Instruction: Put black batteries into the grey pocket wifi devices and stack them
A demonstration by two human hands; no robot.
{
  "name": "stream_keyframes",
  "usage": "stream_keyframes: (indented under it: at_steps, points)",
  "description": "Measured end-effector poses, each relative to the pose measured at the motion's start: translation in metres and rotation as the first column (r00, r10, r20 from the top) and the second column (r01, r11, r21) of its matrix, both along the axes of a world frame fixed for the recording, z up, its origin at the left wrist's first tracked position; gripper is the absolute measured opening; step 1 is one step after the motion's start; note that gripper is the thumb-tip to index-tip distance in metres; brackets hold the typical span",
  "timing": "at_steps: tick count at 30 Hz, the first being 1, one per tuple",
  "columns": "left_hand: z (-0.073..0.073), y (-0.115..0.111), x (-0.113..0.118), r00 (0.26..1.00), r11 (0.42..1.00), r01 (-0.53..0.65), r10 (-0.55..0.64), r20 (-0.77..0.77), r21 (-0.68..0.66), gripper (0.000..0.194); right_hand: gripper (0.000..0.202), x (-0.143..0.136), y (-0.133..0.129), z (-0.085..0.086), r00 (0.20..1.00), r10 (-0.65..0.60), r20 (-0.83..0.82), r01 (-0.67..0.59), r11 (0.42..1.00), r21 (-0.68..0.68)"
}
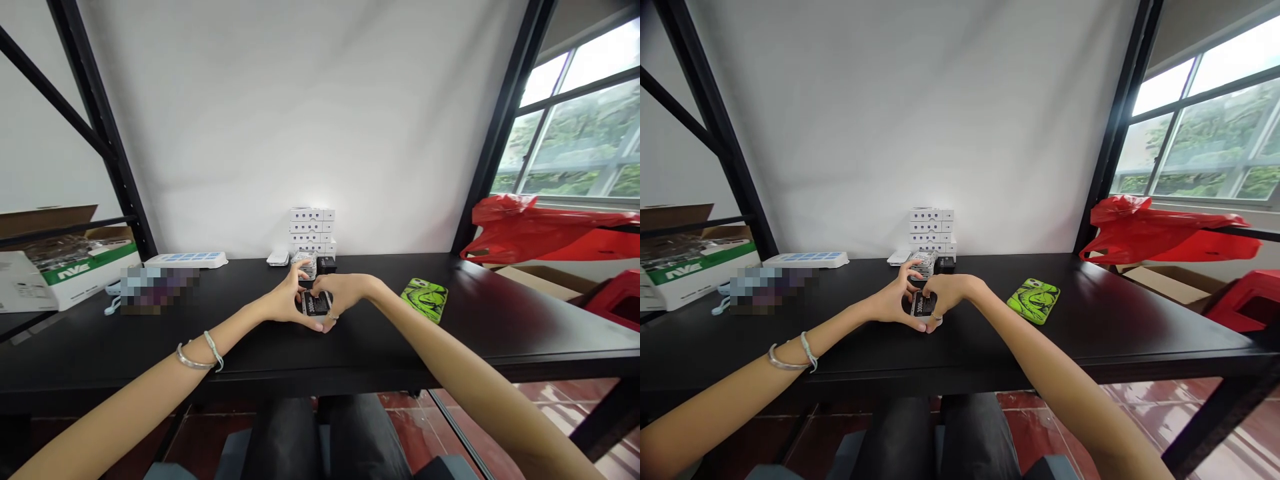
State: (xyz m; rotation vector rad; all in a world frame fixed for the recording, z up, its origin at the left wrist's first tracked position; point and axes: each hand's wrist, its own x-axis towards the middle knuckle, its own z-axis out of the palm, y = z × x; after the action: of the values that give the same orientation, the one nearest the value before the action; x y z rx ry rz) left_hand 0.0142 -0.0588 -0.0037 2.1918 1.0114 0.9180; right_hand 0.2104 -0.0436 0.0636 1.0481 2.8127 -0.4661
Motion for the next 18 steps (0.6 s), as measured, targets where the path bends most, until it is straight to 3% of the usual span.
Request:
stream_keyframes:
  at_steps: [4, 9, 13, 18]
  points:
    - [0.004, -0.006, 0.010, 0.998, 0.998, 0.055, -0.055, 0.007, -0.006, 0.053, 0.080, 0.002, -0.006, 0.014, 0.989, -0.072, 0.128, 0.069, 0.997, 0.030]
    - [0.008, -0.006, 0.012, 0.997, 0.997, 0.072, -0.072, -0.008, -0.009, 0.049, 0.068, 0.041, 0.003, 0.024, 0.916, -0.304, 0.260, 0.298, 0.952, 0.065]
    - [0.010, -0.005, 0.009, 0.998, 0.999, 0.042, -0.042, -0.036, -0.004, 0.044, 0.035, 0.066, 0.028, 0.016, 0.800, -0.517, 0.306, 0.515, 0.852, 0.092]
    - [0.011, -0.007, 0.012, 0.997, 1.000, 0.001, -0.001, -0.078, 0.011, 0.038, 0.034, 0.060, 0.064, -0.009, 0.776, -0.615, 0.140, 0.592, 0.786, 0.178]
